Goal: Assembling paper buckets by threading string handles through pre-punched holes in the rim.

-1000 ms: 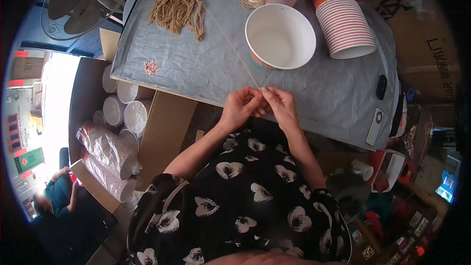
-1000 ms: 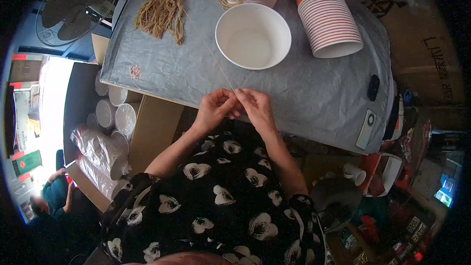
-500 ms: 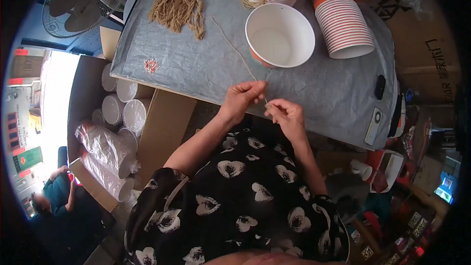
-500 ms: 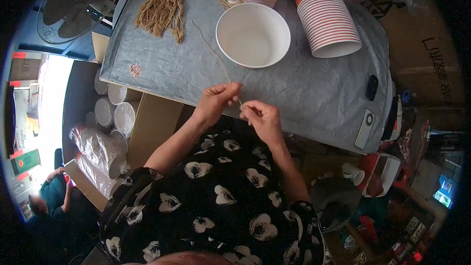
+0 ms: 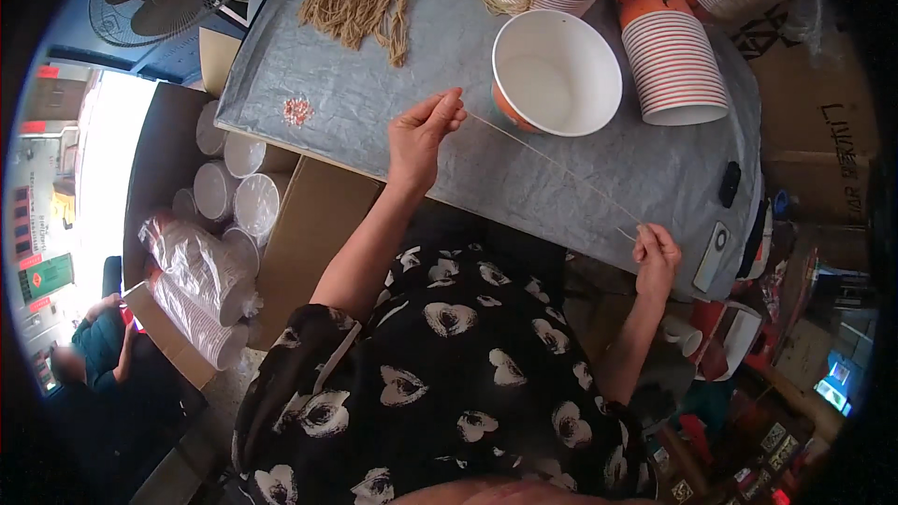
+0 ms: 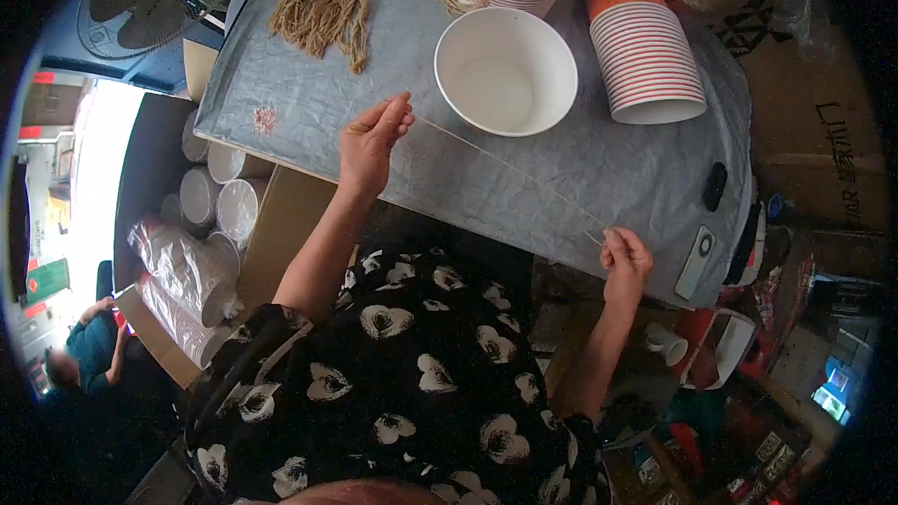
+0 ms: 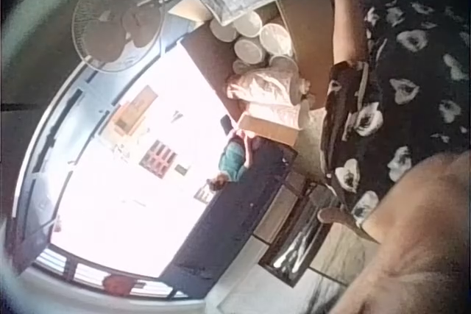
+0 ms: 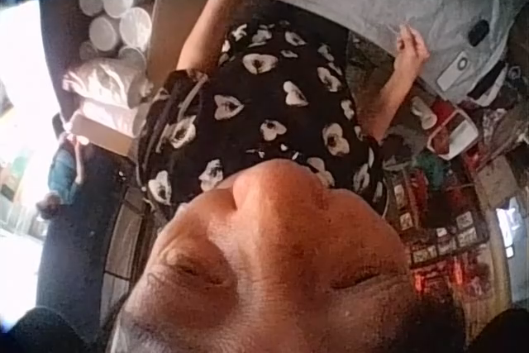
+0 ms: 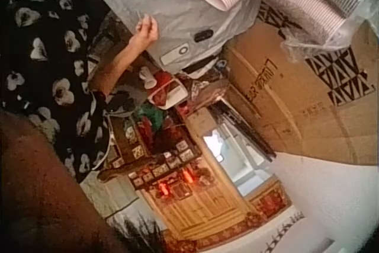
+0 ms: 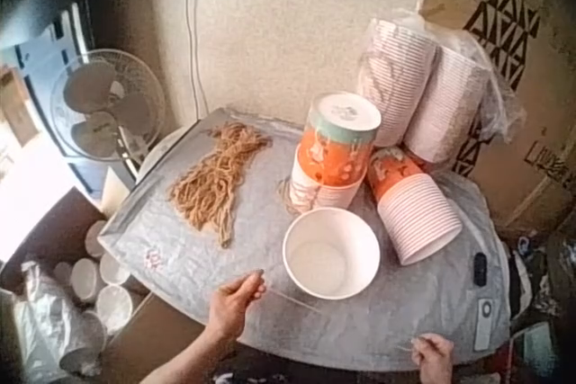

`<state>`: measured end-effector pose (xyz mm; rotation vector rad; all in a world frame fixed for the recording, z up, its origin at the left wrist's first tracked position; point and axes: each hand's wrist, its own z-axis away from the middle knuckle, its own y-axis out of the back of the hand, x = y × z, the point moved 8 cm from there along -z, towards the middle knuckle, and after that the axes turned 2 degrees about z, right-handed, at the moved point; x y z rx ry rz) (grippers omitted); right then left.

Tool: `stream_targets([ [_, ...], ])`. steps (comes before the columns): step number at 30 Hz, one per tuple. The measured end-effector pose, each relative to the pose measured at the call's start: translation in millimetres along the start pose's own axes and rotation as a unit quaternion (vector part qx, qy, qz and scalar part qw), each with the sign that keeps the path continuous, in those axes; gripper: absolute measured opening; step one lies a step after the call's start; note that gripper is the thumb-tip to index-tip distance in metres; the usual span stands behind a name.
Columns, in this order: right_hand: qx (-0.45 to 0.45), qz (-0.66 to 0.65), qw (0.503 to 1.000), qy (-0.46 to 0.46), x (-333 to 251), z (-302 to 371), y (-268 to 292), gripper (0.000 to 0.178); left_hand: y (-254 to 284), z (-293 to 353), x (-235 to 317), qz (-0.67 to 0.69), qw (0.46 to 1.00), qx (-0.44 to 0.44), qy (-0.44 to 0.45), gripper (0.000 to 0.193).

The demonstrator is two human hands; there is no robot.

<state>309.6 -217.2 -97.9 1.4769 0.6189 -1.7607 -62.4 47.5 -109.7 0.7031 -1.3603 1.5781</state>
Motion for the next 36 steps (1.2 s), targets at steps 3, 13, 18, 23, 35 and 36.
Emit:
stream_targets([
  [3, 0.011, 0.002, 1.000, 0.000, -4, -3, 8, 0.010, -3, 3, -3, -0.001, 1.000, -0.008, 0.005, 0.028],
  [13, 0.143, 0.283, 0.944, 0.092, -23, -30, 36, 0.018, -30, 28, 4, -0.039, 0.996, -0.075, 0.022, 0.014],
  [18, 0.044, 0.305, 0.917, 0.254, -107, 0, -101, 0.038, -61, 67, -7, -0.112, 0.980, -0.161, 0.024, 0.009],
  [23, -0.226, 0.096, 0.963, 0.115, -86, 33, -200, 0.036, -82, 86, -1, -0.127, 0.969, -0.212, -0.002, 0.009],
  [35, -0.169, -0.022, 0.984, 0.044, -63, 20, -188, 0.012, -78, 82, 3, -0.180, 0.959, -0.218, 0.023, 0.012],
  [36, -0.169, -0.022, 0.984, 0.044, -64, 19, -188, 0.012, -80, 82, 5, -0.170, 0.959, -0.225, 0.015, 0.012],
])
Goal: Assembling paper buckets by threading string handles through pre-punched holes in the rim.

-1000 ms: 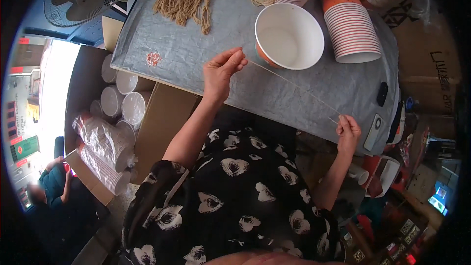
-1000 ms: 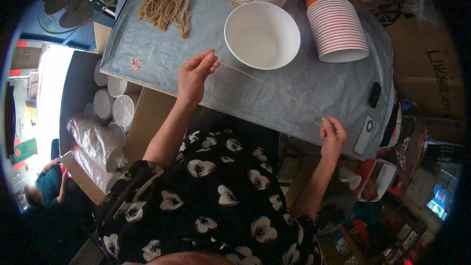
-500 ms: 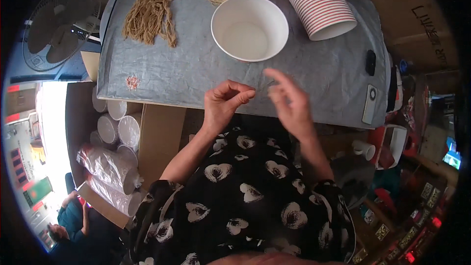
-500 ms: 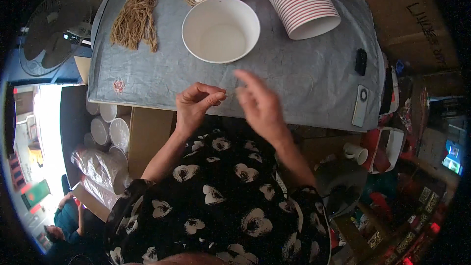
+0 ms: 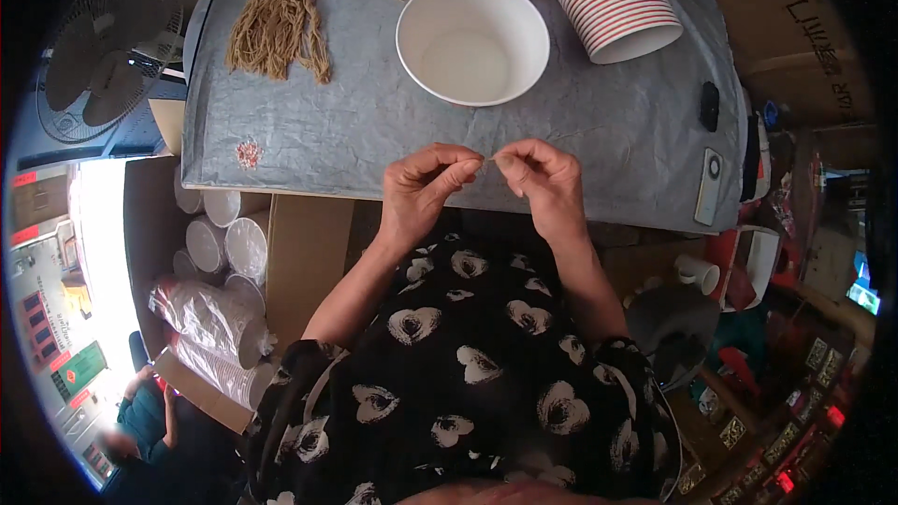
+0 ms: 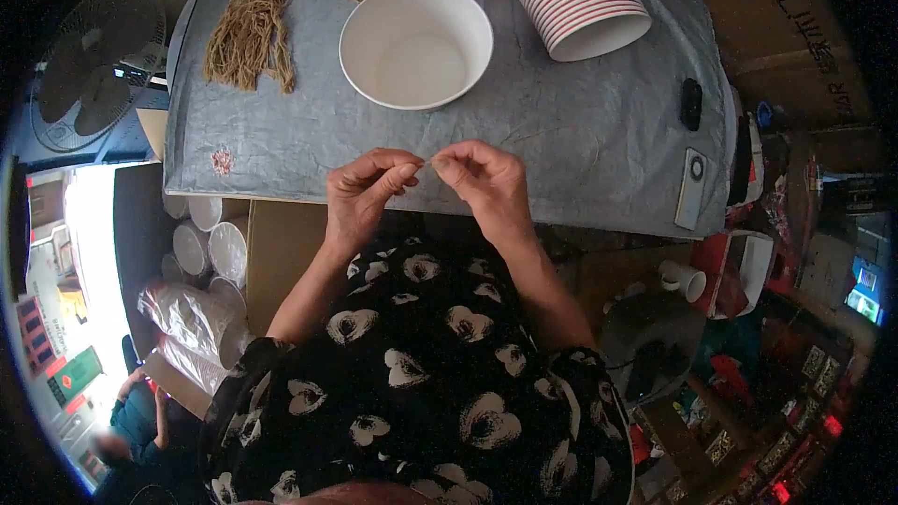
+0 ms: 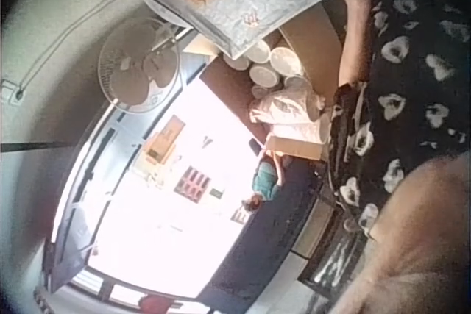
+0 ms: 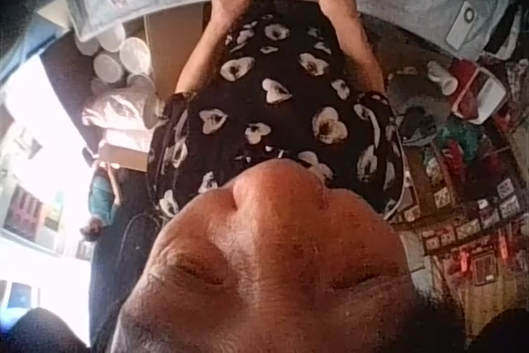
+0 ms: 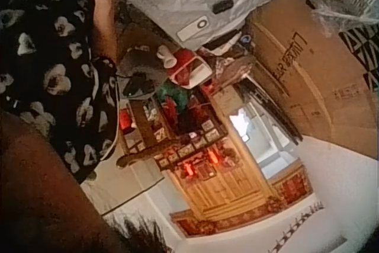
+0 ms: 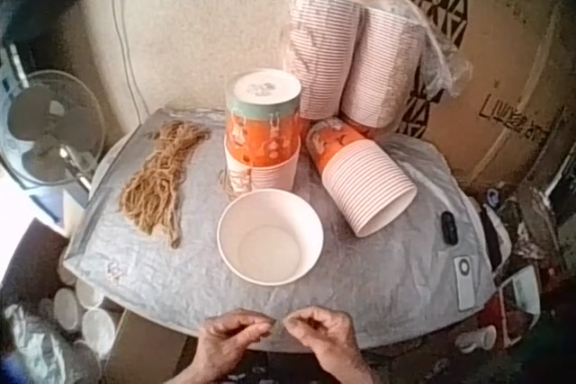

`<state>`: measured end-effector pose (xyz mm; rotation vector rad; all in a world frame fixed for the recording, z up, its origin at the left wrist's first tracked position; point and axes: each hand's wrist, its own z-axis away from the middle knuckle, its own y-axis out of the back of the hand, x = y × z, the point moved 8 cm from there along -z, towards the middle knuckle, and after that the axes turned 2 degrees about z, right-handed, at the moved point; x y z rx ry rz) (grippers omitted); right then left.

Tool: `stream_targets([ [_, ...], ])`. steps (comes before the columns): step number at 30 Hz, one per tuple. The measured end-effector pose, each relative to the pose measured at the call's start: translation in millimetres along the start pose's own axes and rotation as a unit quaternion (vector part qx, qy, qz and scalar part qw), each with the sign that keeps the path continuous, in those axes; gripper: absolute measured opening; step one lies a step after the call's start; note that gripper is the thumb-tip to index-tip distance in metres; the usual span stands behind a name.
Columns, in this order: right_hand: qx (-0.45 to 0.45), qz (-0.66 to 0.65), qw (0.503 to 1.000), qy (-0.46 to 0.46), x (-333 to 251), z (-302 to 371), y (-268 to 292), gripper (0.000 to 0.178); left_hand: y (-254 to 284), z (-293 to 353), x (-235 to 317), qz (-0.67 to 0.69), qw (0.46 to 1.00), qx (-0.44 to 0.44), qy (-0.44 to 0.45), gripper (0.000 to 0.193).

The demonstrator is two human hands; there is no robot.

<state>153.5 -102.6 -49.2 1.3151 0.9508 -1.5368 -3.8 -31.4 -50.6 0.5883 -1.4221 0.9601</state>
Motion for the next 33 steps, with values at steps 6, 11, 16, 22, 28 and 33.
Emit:
stream_targets([
  [6, 0.035, -0.016, 0.998, 0.045, -40, -16, 27, 0.008, 7, -31, 78, -0.360, 0.895, 0.028, -0.262, 0.033],
  [11, -0.025, 0.070, 0.994, 0.085, -84, -25, 29, 0.007, 5, -34, 73, -0.449, 0.842, -0.015, -0.299, 0.023],
  [16, -0.070, 0.175, 0.980, 0.065, -86, -29, 16, 0.005, -4, -2, 56, -0.471, 0.827, -0.034, -0.306, 0.021],
  [22, -0.097, 0.267, 0.957, 0.054, -64, -29, 0, 0.006, -8, 11, 44, -0.467, 0.829, -0.040, -0.305, 0.025],
  [28, -0.096, 0.300, 0.948, 0.051, -60, -30, -3, 0.009, -10, 12, 44, -0.468, 0.825, -0.041, -0.315, 0.028],
  [33, -0.099, 0.320, 0.941, 0.047, -58, -30, -4, 0.009, -11, 13, 44, -0.470, 0.824, -0.044, -0.313, 0.028],
])
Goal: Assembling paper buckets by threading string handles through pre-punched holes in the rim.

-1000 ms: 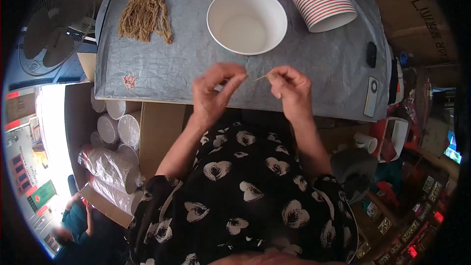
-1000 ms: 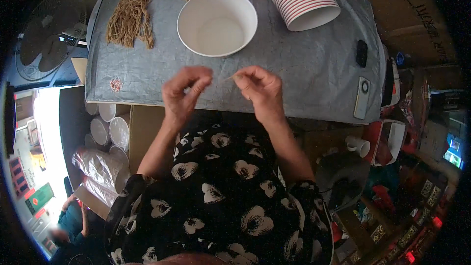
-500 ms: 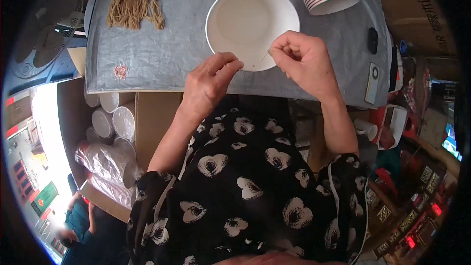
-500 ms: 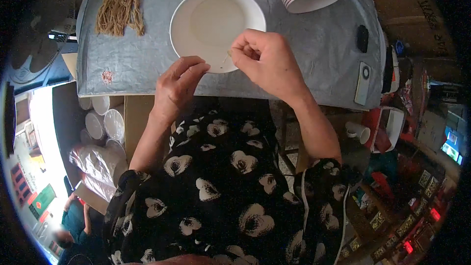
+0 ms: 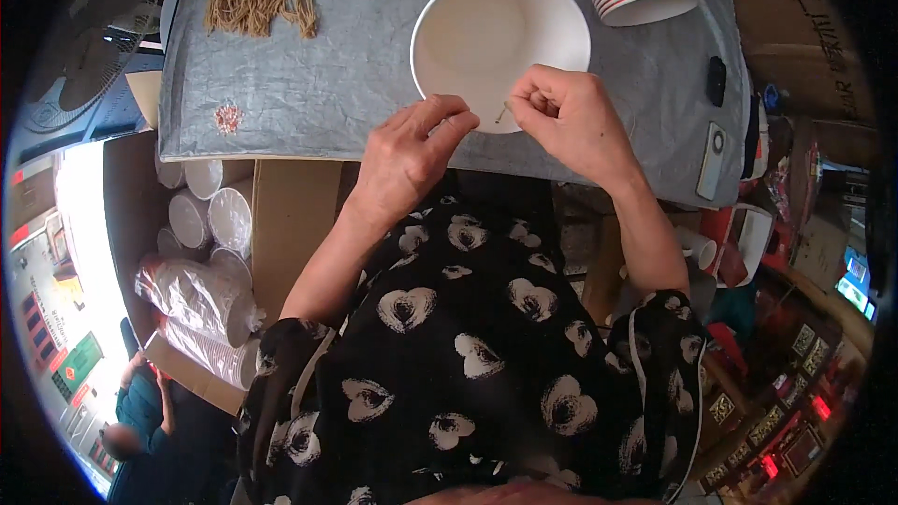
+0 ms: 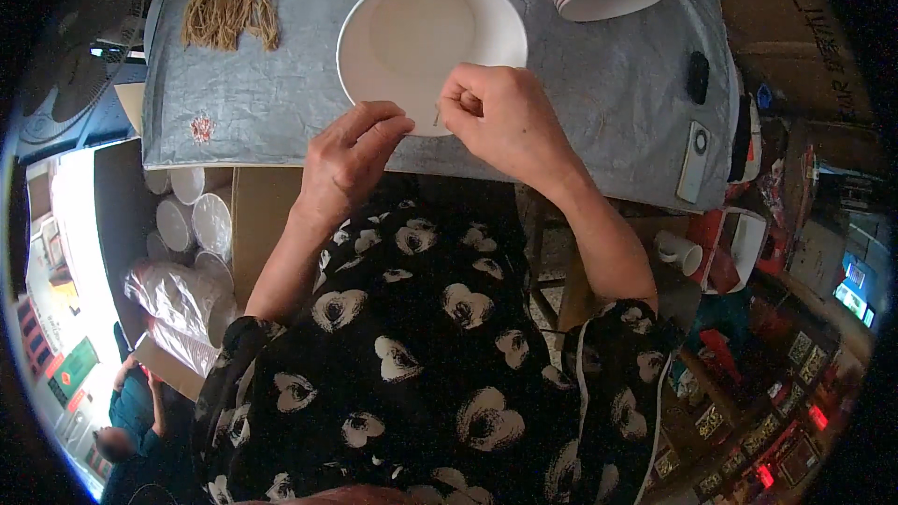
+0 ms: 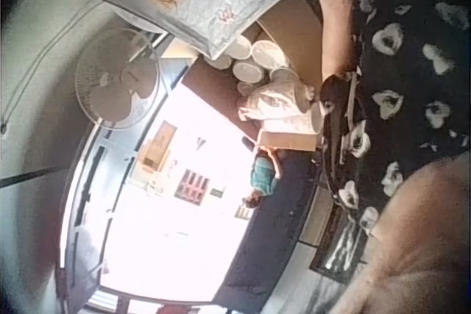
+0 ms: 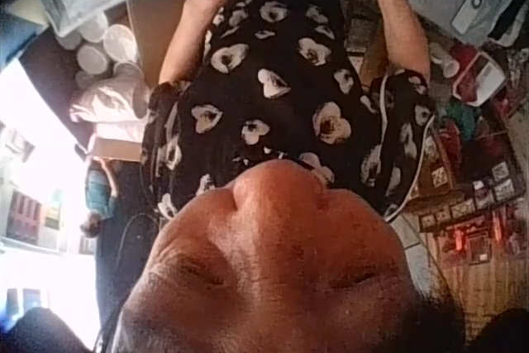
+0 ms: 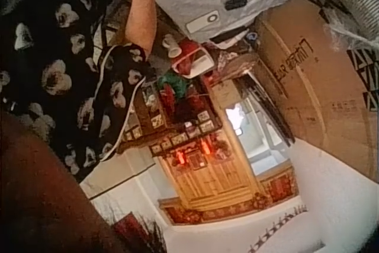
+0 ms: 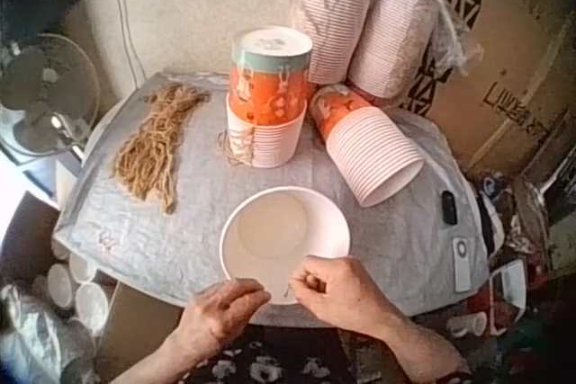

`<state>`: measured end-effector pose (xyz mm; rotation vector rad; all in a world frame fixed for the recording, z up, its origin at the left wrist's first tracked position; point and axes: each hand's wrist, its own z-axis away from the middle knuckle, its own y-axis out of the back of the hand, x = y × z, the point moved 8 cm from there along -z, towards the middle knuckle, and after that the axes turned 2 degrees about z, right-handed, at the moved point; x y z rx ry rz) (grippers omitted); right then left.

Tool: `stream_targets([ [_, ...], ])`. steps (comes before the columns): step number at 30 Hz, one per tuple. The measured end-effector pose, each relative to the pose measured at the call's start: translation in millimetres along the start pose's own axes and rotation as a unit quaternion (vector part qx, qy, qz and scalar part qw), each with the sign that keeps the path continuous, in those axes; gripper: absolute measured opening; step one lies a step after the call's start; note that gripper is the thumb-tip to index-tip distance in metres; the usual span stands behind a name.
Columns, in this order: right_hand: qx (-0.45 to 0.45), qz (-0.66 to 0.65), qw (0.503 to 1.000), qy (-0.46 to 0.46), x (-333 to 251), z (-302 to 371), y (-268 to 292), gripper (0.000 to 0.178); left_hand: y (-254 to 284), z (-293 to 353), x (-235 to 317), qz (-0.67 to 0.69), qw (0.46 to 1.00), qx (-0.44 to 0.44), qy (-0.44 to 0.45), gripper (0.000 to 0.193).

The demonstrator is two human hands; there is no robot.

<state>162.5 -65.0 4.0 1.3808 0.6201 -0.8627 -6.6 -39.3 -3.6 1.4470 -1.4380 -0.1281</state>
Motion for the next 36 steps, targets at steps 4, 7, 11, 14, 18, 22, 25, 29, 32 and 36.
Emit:
stream_targets([
  [4, -0.003, 0.014, 1.000, -0.001, -1, 0, 1, 0.009, 0, -1, 1, 0.003, 1.000, -0.005, 0.008, 0.028],
  [7, -0.005, 0.019, 1.000, 0.000, -2, -1, 0, 0.009, 0, 0, 0, 0.006, 1.000, -0.005, 0.009, 0.028],
  [11, -0.012, 0.040, 0.999, 0.011, -5, -2, 0, 0.010, -1, 0, -2, 0.019, 1.000, -0.006, 0.013, 0.027],
  [14, -0.019, 0.038, 0.999, 0.001, -4, -2, -1, 0.010, 0, -1, -2, 0.024, 0.999, -0.009, 0.021, 0.026],
  [18, -0.026, 0.051, 0.998, 0.003, -4, -3, -4, 0.012, 1, -1, -2, 0.027, 0.999, -0.006, 0.021, 0.024],
  [22, -0.024, 0.079, 0.997, 0.010, -9, -4, -3, 0.013, 2, -2, -2, 0.031, 0.999, -0.002, 0.023, 0.022],
  [25, -0.038, 0.103, 0.994, 0.003, -11, -5, -5, 0.012, 2, -3, -4, 0.036, 0.999, 0.004, 0.021, 0.020],
  [29, -0.066, 0.128, 0.990, -0.013, -13, -8, -8, 0.012, 1, -6, -5, 0.027, 0.999, -0.019, 0.027, 0.025],
  [32, -0.093, 0.175, 0.980, 0.007, -17, -14, -9, 0.016, 0, -12, -3, 0.001, 0.998, -0.054, 0.045, 0.034],
  [36, -0.102, 0.139, 0.985, -0.006, -16, -20, -2, 0.019, 0, -21, -3, -0.014, 0.995, -0.081, 0.051, 0.038],
])
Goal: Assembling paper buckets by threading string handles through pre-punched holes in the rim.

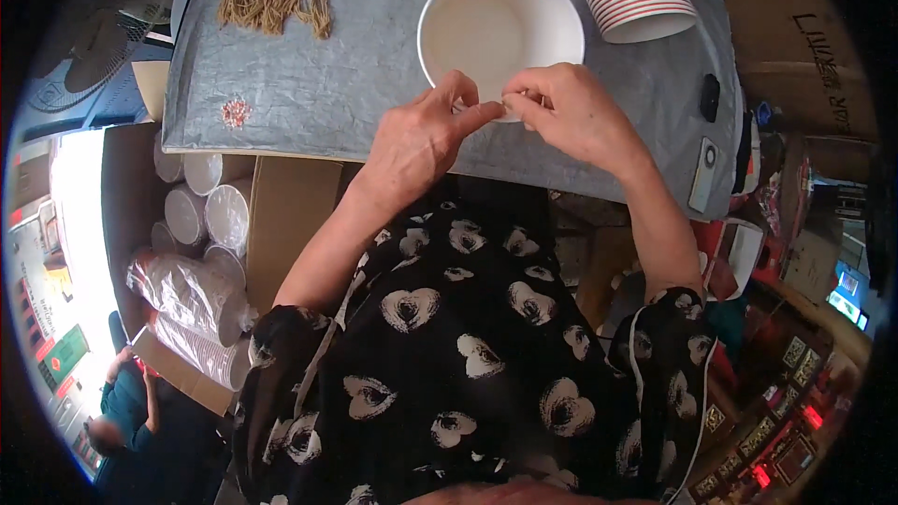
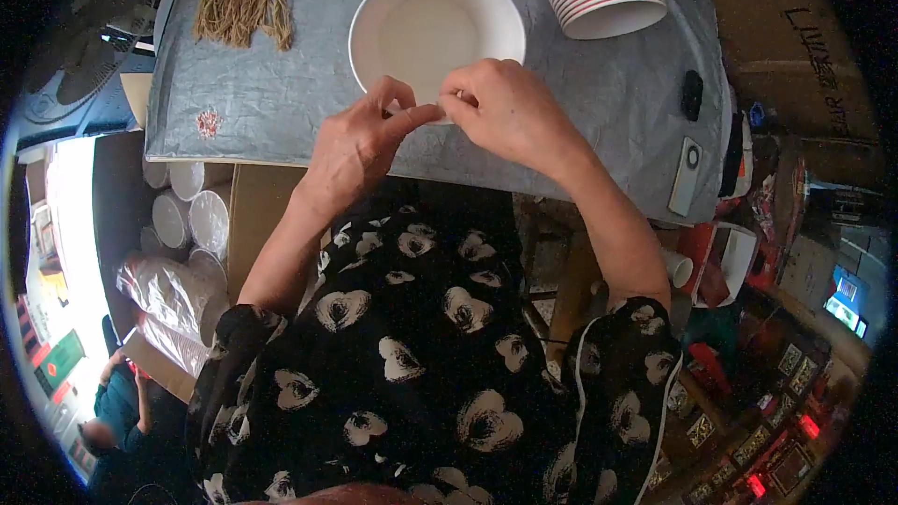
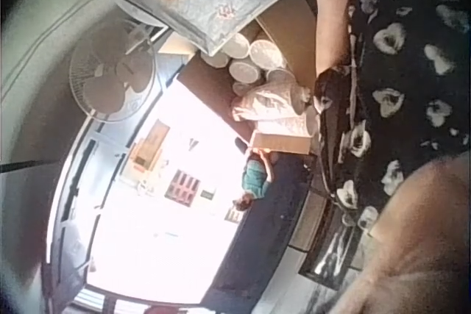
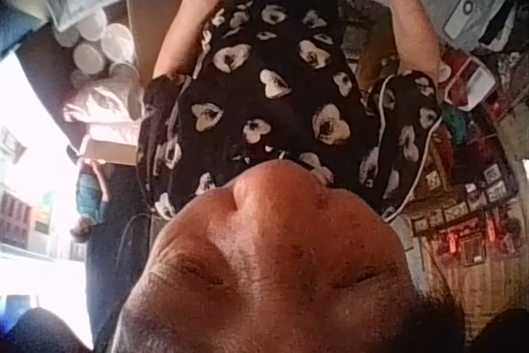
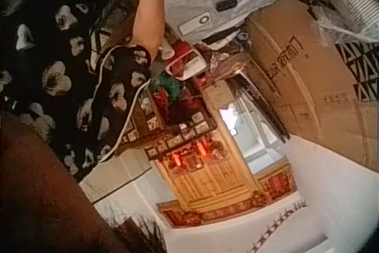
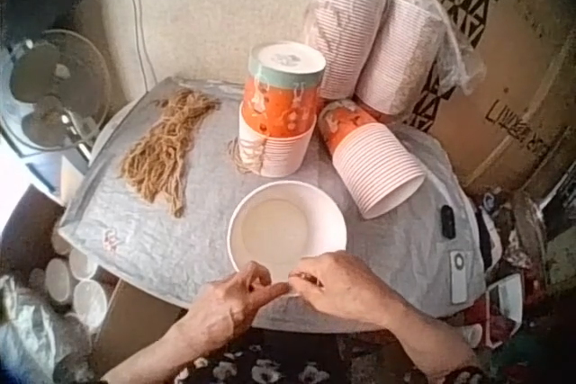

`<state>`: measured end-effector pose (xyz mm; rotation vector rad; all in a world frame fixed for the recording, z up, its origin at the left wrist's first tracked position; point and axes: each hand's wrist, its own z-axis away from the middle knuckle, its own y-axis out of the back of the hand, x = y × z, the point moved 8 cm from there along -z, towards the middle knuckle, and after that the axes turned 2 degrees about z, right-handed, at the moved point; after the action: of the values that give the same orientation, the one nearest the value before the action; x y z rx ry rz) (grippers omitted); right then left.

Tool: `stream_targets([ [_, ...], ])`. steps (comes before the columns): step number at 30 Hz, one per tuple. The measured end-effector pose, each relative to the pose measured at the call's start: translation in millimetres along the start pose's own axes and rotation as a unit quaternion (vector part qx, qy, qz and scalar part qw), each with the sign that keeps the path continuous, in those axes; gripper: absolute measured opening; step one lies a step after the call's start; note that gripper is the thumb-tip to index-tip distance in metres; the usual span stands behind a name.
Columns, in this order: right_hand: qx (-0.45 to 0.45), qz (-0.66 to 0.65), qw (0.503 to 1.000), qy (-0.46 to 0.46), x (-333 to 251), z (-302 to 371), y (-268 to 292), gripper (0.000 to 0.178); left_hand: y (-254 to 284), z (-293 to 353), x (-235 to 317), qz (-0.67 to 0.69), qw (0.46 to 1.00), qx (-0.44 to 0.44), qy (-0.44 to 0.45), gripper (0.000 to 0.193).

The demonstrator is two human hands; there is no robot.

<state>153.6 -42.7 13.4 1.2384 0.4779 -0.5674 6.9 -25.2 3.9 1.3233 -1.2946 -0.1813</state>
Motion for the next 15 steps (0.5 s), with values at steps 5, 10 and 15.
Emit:
stream_targets([
  [5, 0.014, -0.107, 0.994, -0.004, 1, 1, 12, 0.021, -1, -10, -7, -0.022, 0.999, -0.036, 0.018, 0.037],
  [10, 0.095, -0.217, 0.970, 0.051, 1, 10, 31, 0.026, 18, -31, -16, 0.107, 0.994, 0.028, 0.017, 0.025],
  [15, 0.261, -0.143, 0.943, 0.147, -14, 21, 41, 0.028, 40, -57, -22, 0.222, 0.973, 0.019, 0.059, 0.017],
])
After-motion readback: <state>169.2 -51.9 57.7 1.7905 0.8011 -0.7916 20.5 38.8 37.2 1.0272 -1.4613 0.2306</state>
